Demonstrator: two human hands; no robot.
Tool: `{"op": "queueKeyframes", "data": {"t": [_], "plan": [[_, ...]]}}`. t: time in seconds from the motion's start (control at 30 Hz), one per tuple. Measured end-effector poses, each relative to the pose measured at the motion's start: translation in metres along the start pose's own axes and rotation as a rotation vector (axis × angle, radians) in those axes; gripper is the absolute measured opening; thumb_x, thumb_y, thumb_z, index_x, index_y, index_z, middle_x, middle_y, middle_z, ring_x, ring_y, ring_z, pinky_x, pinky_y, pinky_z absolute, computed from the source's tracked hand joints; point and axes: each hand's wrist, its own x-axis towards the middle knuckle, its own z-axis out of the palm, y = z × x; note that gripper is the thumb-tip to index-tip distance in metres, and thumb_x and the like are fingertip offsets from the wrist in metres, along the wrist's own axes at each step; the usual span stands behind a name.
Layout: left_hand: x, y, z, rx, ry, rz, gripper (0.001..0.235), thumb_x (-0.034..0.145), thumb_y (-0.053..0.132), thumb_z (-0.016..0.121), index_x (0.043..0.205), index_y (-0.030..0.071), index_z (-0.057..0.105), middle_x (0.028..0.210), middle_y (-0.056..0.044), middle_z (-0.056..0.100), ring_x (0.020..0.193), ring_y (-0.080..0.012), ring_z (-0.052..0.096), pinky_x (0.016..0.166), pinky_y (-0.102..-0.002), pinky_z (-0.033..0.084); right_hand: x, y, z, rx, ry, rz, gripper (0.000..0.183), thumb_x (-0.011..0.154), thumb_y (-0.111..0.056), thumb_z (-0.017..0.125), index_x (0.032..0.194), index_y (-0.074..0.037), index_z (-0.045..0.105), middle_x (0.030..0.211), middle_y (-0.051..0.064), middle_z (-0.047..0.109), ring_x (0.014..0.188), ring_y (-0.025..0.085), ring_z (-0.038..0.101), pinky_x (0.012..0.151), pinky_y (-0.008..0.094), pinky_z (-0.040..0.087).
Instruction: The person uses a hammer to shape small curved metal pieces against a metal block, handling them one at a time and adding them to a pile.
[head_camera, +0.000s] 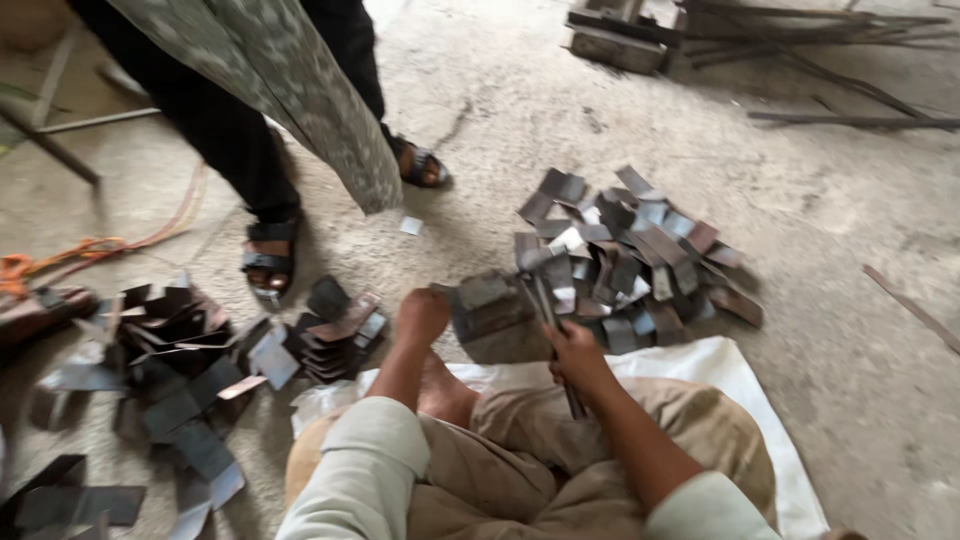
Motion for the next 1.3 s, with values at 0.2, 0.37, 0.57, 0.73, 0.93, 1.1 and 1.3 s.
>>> {"op": "queueKeyframes", "data": {"t": [0.2,0.37,0.57,0.73,0.93,1.1,1.3], "plan": [[-0.003,0.002,-0.007,-0.185,0.003,-0.066,0.046,0.093,0.039,0.055,0.093,-0.003,0.074,0.096,-0.031,0.070,0.099,-0.0481,0.068,0.091,-0.051,0.052,0.036,0.075,-0.007,0.557,-0.099,0.626,0.031,0.101,-0.024,0.068,0.083,-0.010,0.046,0.063,-0.001,0.043,0.045,0.006,0.039,0.036,0.021,0.033],[-0.002,-0.001,-0.018,-0.200,-0.024,-0.123,0.047,0.093,0.043,0.058,0.095,0.000,0.076,0.100,-0.029,0.071,0.101,-0.0460,0.067,0.091,-0.049,0.052,0.049,0.089,0.003,0.511,-0.162,0.736,0.029,0.097,-0.022,0.064,0.077,-0.011,0.047,0.058,-0.002,0.042,0.043,0.006,0.036,0.036,0.021,0.032],[0.015,-0.018,-0.002,-0.623,0.136,0.227,0.037,0.091,0.032,0.064,0.085,-0.001,0.079,0.101,-0.015,0.079,0.109,-0.0327,0.069,0.091,-0.040,0.053,0.034,0.071,0.017,0.417,-0.179,0.755,0.031,0.099,-0.022,0.064,0.076,-0.011,0.046,0.058,-0.002,0.042,0.042,0.006,0.035,0.036,0.021,0.033],[0.019,-0.022,-0.004,-1.343,-0.144,-0.370,0.030,0.089,0.035,0.062,0.097,0.009,0.074,0.097,-0.009,0.076,0.090,-0.0220,0.074,0.069,-0.042,0.053,0.022,0.067,0.020,0.379,-0.157,0.686,0.028,0.100,-0.019,0.064,0.079,-0.009,0.048,0.058,-0.002,0.043,0.042,0.006,0.036,0.036,0.021,0.033],[0.004,-0.001,-0.046,-1.258,-0.234,-0.521,0.055,0.091,0.060,0.072,0.090,0.010,0.048,0.081,-0.006,0.058,0.075,-0.0256,0.061,0.068,-0.050,0.055,0.029,0.065,0.024,0.360,-0.147,0.703,0.029,0.100,-0.020,0.063,0.079,-0.009,0.048,0.058,-0.001,0.042,0.043,0.008,0.035,0.036,0.022,0.033],[-0.016,0.034,-0.052,-0.895,-0.455,-0.499,0.048,0.086,0.056,0.070,0.109,0.013,0.071,0.099,-0.008,0.072,0.093,-0.0217,0.070,0.077,-0.045,0.057,0.031,0.071,0.019,0.332,-0.122,0.692,0.029,0.101,-0.018,0.063,0.078,-0.010,0.047,0.060,0.000,0.046,0.044,0.008,0.038,0.037,0.022,0.036],[-0.019,0.056,-0.037,-0.933,-0.542,-0.458,0.043,0.091,0.050,0.068,0.109,0.011,0.072,0.101,-0.009,0.072,0.091,-0.0236,0.067,0.076,-0.046,0.055,0.021,0.062,0.021,0.340,-0.107,0.747,0.028,0.100,-0.021,0.063,0.079,-0.011,0.048,0.059,0.000,0.045,0.044,0.009,0.038,0.038,0.023,0.035]]}}
